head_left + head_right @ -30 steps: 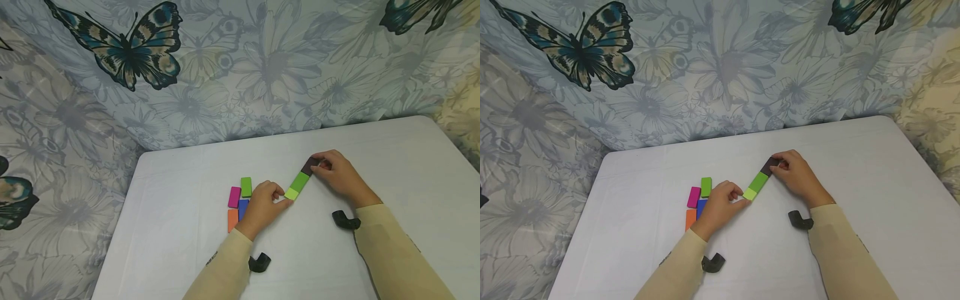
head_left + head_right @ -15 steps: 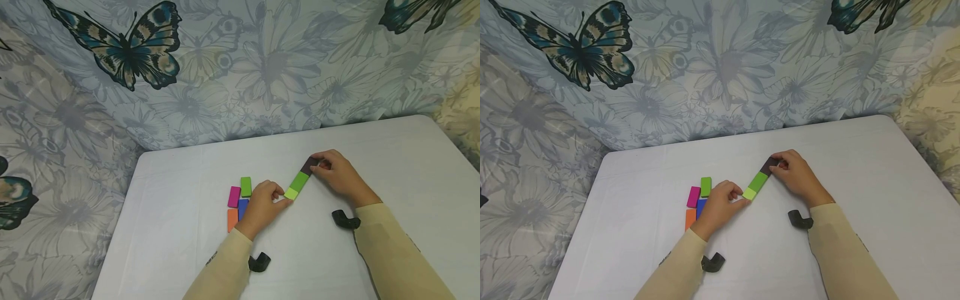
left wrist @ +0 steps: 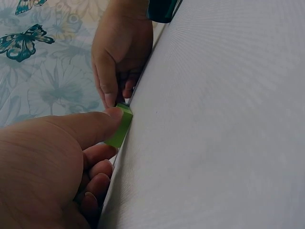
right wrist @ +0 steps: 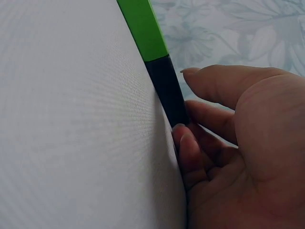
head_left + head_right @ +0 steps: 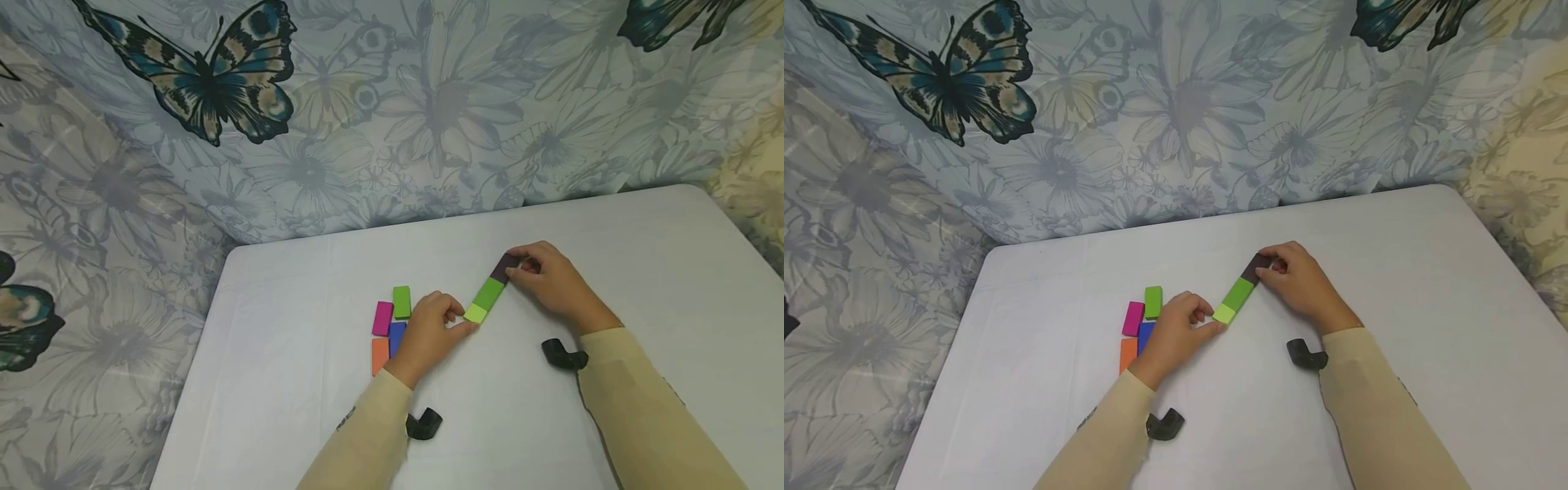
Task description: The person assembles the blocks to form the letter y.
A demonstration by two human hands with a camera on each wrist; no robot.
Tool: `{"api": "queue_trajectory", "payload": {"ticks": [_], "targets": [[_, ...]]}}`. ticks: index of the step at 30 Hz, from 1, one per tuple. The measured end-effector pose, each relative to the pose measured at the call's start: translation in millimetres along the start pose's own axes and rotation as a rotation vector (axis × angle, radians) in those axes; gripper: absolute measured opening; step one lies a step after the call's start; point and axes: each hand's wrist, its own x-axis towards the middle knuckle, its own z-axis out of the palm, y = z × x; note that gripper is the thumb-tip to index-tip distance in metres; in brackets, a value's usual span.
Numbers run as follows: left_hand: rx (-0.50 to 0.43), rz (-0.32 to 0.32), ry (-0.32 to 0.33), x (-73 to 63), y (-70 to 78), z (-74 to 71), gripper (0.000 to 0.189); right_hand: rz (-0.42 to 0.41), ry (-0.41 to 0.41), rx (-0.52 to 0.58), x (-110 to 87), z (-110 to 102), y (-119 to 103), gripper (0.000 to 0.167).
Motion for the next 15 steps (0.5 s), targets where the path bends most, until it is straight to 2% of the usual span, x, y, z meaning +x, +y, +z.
{"api": "queue_trajectory", "payload": {"ticks": [15], "targets": [[-0.018,-0.007,-0.005,-1.5,4.8,-2.9,0.025,0.011,-0.017,0.024,-0.2,-2.5,-1.5,0.040]]}}
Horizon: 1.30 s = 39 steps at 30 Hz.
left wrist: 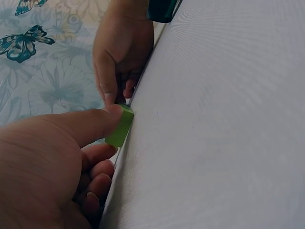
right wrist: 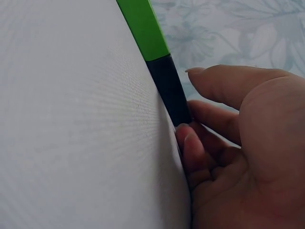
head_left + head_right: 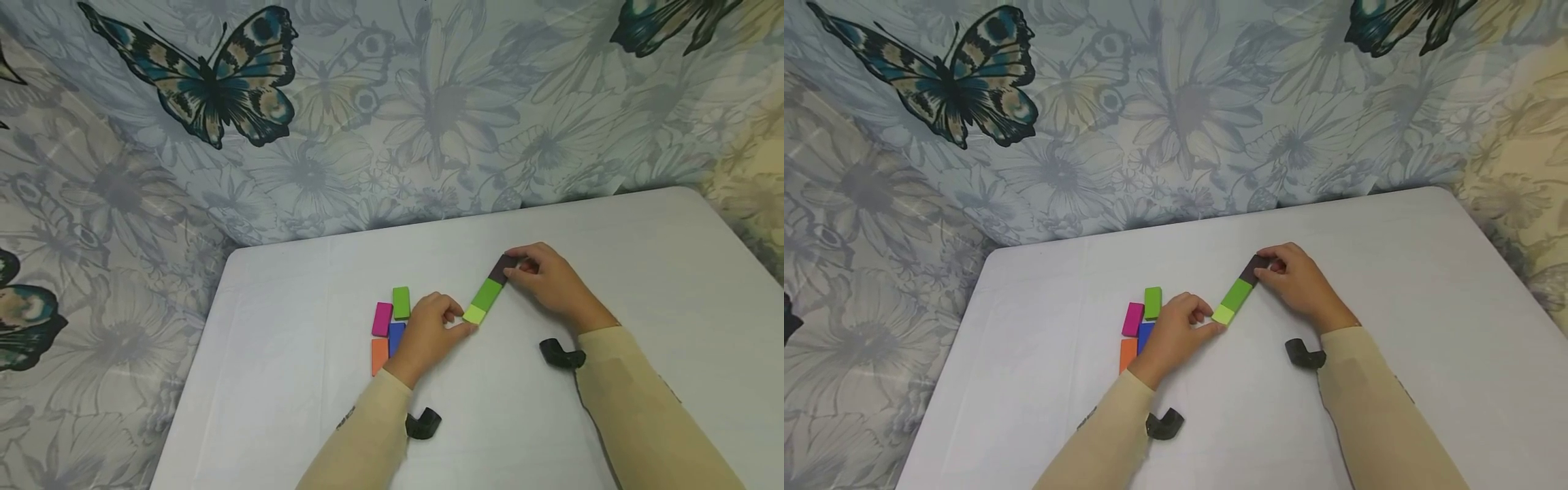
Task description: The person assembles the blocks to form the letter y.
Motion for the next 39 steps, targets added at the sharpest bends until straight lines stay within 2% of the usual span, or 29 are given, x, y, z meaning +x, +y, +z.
{"api": "queue_trajectory", "payload": {"ticks": [7,11,15,18,23,27,33,39], "targets": [[-0.027,-0.025,0.002,-0.9,3.1,-1.2,0.028,0.004,-0.004,0.028,-1.2,-3,2,0.040],[-0.065,-0.014,0.020,-0.7,8.0,-9.8,0.028,0.010,0.000,0.025,-0.4,-3,4,0.040],[-0.080,0.023,0.084,1.4,9.2,-30.2,0.026,0.015,-0.002,0.034,0.0,-2,4,0.040],[-0.073,0.016,0.140,3.1,2.4,-51.5,0.026,0.016,-0.001,0.037,-0.2,-3,3,0.039],[-0.088,-0.096,0.193,3.3,-19.2,-82.8,0.030,0.020,0.000,0.032,-0.4,-3,5,0.038],[-0.107,-0.164,0.221,2.8,-33.7,-95.1,0.032,0.018,0.003,0.027,-0.4,-5,3,0.038],[-0.134,-0.204,0.170,2.6,-46.7,-98.4,0.036,0.004,0.010,0.030,-1.4,-6,1,0.039],[-0.117,-0.232,0.060,2.3,-57.5,-93.3,0.045,0.017,0.002,0.026,-4.0,-4,1,0.040]]}}
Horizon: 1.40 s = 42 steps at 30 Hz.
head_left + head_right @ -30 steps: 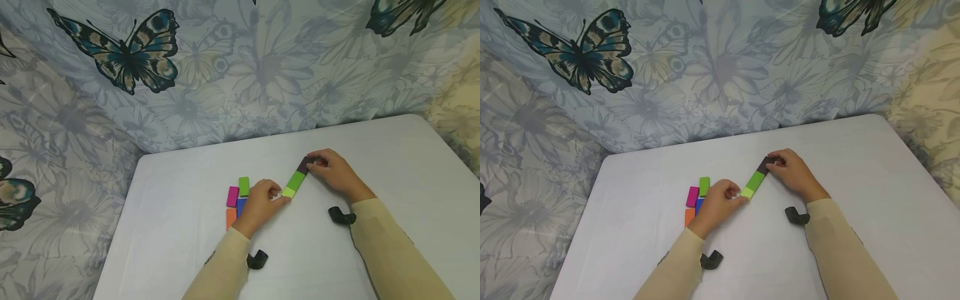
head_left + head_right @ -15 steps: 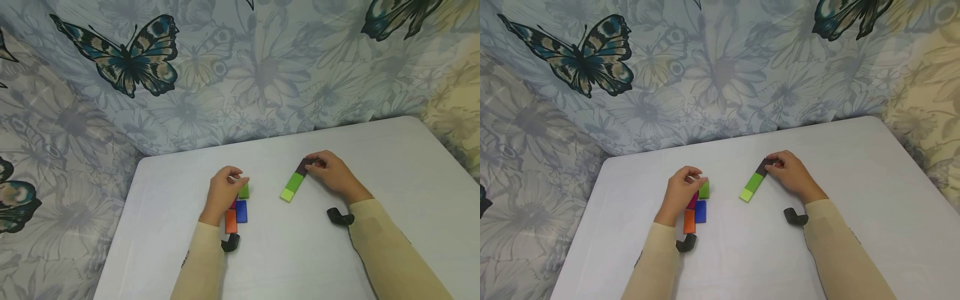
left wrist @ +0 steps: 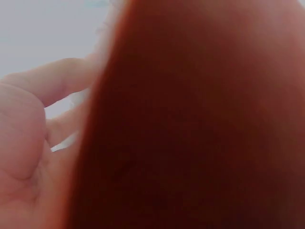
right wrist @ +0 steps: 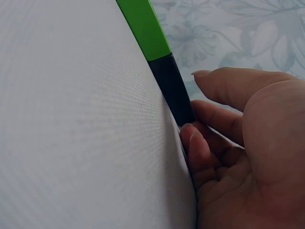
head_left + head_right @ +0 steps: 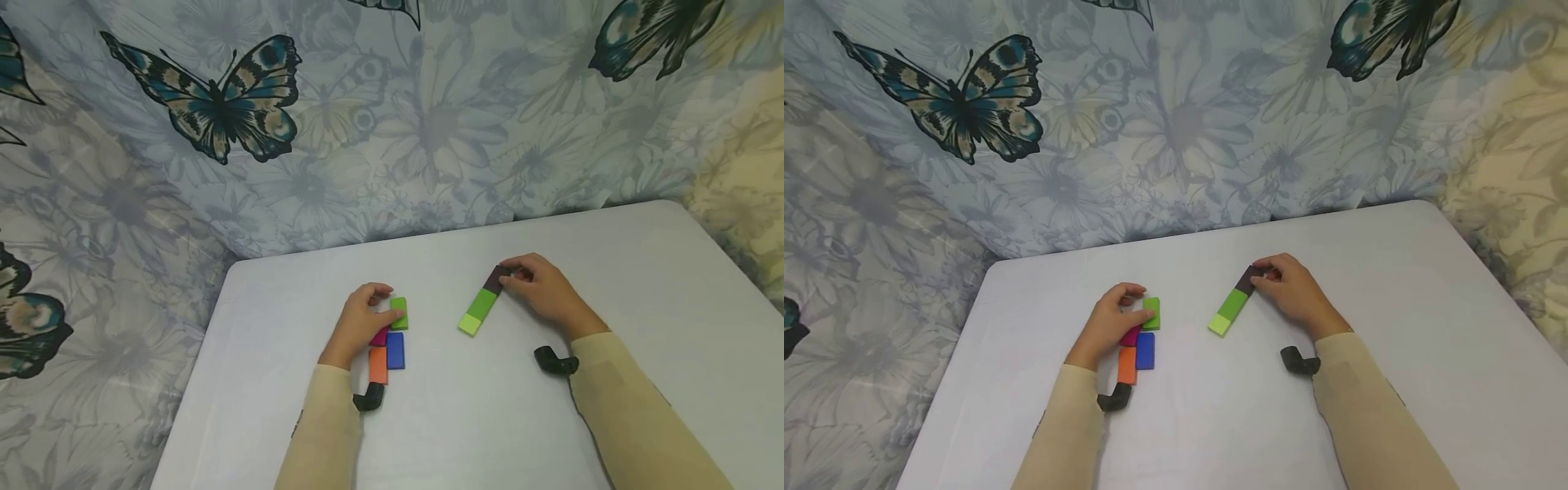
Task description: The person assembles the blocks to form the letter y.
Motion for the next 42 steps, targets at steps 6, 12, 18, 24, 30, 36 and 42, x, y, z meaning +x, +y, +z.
{"api": "queue_trajectory", "payload": {"ticks": [6,12,18,24,30,36,42], "targets": [[0.044,0.000,-0.044,-2.6,-5.4,5.4,0.047,-0.002,-0.002,-0.004,-5.4,3,6,0.039],[0.075,0.009,-0.097,-5.8,-6.6,6.0,0.051,-0.001,-0.003,-0.007,-10.4,5,10,0.038],[0.095,0.005,-0.154,-8.9,-4.5,-1.3,0.052,0.009,-0.007,0.001,-10.6,6,10,0.038],[0.155,0.007,-0.167,-6.5,0.3,-4.1,0.059,0.005,-0.004,0.011,-8.0,6,8,0.038],[0.283,-0.002,-0.167,0.2,11.4,1.3,0.064,-0.001,0.002,0.002,-5.5,4,7,0.038],[0.301,-0.023,-0.122,10.4,21.9,5.0,0.065,-0.016,0.006,0.011,-1.2,1,4,0.038],[0.248,-0.054,-0.125,16.3,26.2,5.1,0.068,-0.016,-0.004,0.015,2.9,-1,4,0.039]]}}
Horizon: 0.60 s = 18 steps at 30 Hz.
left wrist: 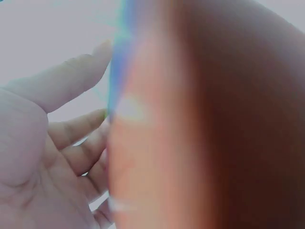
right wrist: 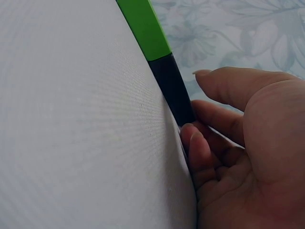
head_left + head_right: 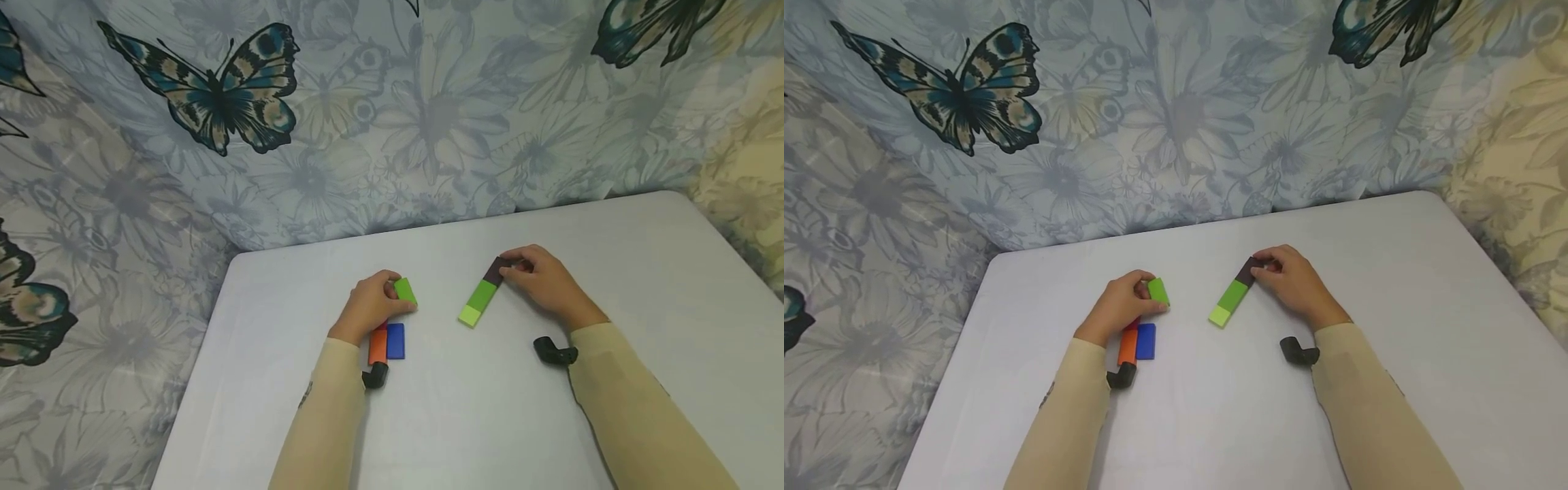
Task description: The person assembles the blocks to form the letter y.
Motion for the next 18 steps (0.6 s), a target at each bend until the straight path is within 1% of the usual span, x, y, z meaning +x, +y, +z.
{"api": "queue_trajectory", "payload": {"ticks": [3,5,8,13,18], "targets": [[-0.006,0.023,-0.030,2.0,2.4,-1.1,0.067,0.003,0.000,-0.004,1.0,-1,0,0.039],[-0.004,0.042,-0.038,4.6,4.9,-1.0,0.066,0.005,0.003,-0.004,1.4,-2,-1,0.039],[0.004,0.063,-0.025,9.6,8.5,1.6,0.063,0.007,0.008,-0.006,2.2,-3,-3,0.040],[0.011,0.070,0.004,13.4,13.3,9.4,0.065,0.011,0.001,-0.001,1.9,-2,-4,0.042],[0.001,0.081,-0.003,13.4,17.3,18.5,0.065,0.020,0.002,0.000,-0.2,2,-3,0.040]]}}
